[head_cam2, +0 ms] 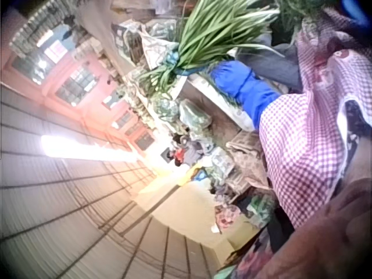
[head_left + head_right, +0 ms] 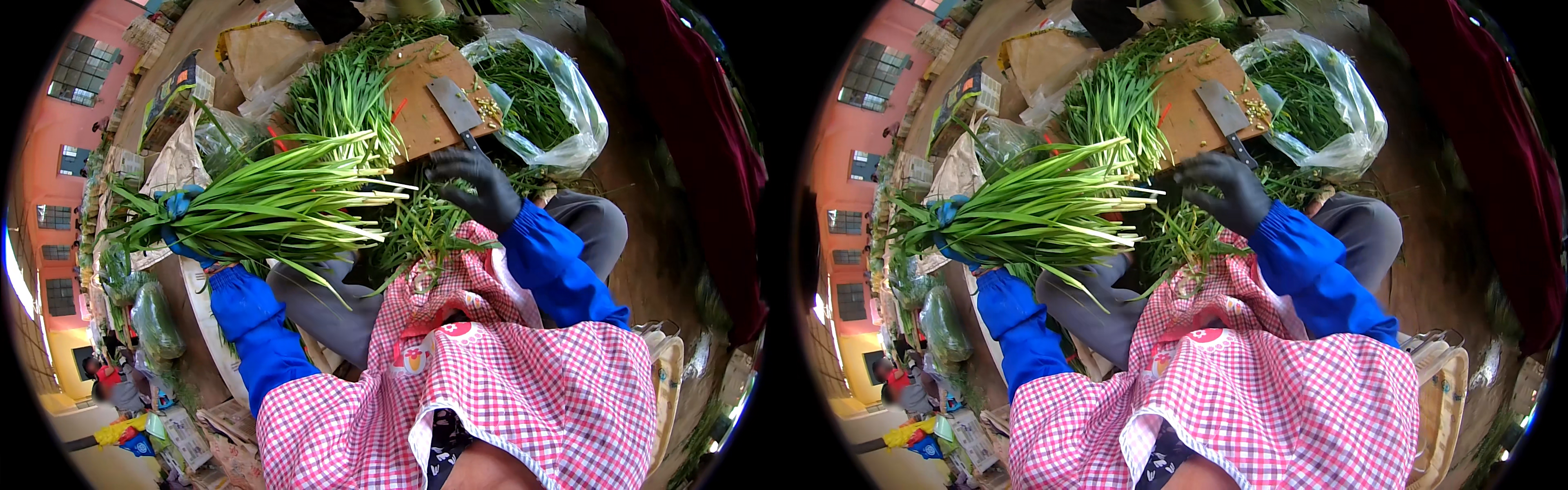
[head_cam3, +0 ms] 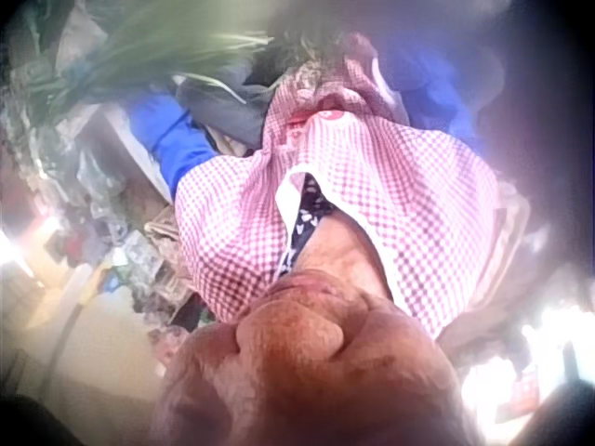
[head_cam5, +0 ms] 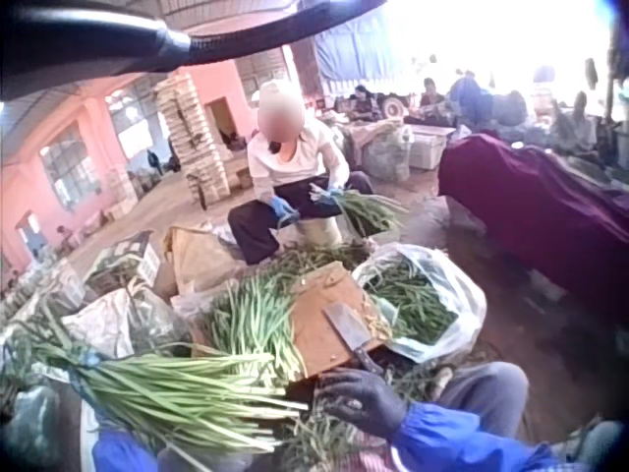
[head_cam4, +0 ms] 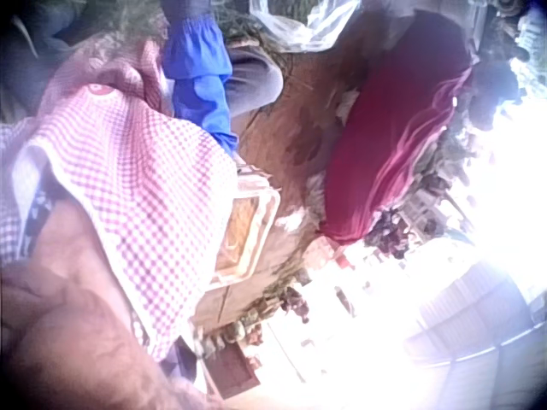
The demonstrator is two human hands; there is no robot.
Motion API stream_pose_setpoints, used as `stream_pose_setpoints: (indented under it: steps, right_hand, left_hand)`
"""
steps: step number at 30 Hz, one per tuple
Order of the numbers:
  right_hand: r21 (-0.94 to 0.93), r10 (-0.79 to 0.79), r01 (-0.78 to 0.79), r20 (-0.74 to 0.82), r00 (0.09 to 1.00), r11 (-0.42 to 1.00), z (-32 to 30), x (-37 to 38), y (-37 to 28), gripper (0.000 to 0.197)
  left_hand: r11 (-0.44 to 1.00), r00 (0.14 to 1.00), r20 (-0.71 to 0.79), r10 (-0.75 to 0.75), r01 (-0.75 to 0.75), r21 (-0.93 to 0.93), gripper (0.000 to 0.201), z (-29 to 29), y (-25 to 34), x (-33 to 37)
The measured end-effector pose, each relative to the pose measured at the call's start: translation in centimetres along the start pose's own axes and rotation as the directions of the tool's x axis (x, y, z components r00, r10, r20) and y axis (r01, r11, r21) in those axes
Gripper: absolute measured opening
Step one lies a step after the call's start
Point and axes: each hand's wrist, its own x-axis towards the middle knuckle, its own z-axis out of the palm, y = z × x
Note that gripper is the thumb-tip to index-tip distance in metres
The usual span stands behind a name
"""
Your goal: The person sorts a bunch of green chives by hand, ties them with a red cord, trims the roots using a cleaver on a cardboard surface, and moves the finished bundle.
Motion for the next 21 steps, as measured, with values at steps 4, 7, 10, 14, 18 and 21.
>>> stream_pose_setpoints:
  steps: [4, 7, 10, 14, 18, 21]
  right_hand:
    - [0.503, 0.275, -0.242, 0.008, 0.961, 0.830, 2.6, 3.6, -2.5, 0.030]
    - [0.681, 0.351, -0.321, 0.099, 0.931, 0.658, 4.8, 4.5, -4.1, 0.028]
    - [0.910, 0.347, -0.302, 0.195, 0.917, 0.286, 4.7, 4.3, -4.2, 0.027]
    - [0.948, 0.264, 0.005, 0.084, 0.961, -0.319, 4.0, 1.4, -1.6, 0.029]
    - [0.855, 0.147, -0.341, 0.307, 0.940, 0.392, -0.2, -1.9, 0.5, 0.026]
    - [-0.467, 0.375, -0.093, 0.559, 0.740, 0.880, -2.5, -2.5, -1.0, 0.032]
  left_hand:
    - [0.998, 0.996, 0.070, -0.054, 0.055, -0.011, 0.006, 1.4, -1.0, 0.2]
    - [0.999, 0.998, 0.050, -0.045, 0.045, -0.004, 0.004, 1.7, -1.5, 0.2]
    - [0.998, 0.996, 0.072, -0.057, 0.059, -0.015, 0.005, 2.1, -1.9, 0.0]
    - [0.997, 0.999, -0.034, 0.022, -0.024, -0.078, 0.008, 2.6, -2.5, -0.8]
    - [0.997, 1.000, 0.011, 0.005, -0.004, -0.082, 0.011, 2.8, -1.5, -1.2]
    - [0.999, 1.000, 0.008, 0.008, -0.008, -0.035, 0.012, 3.0, -1.0, -1.6]
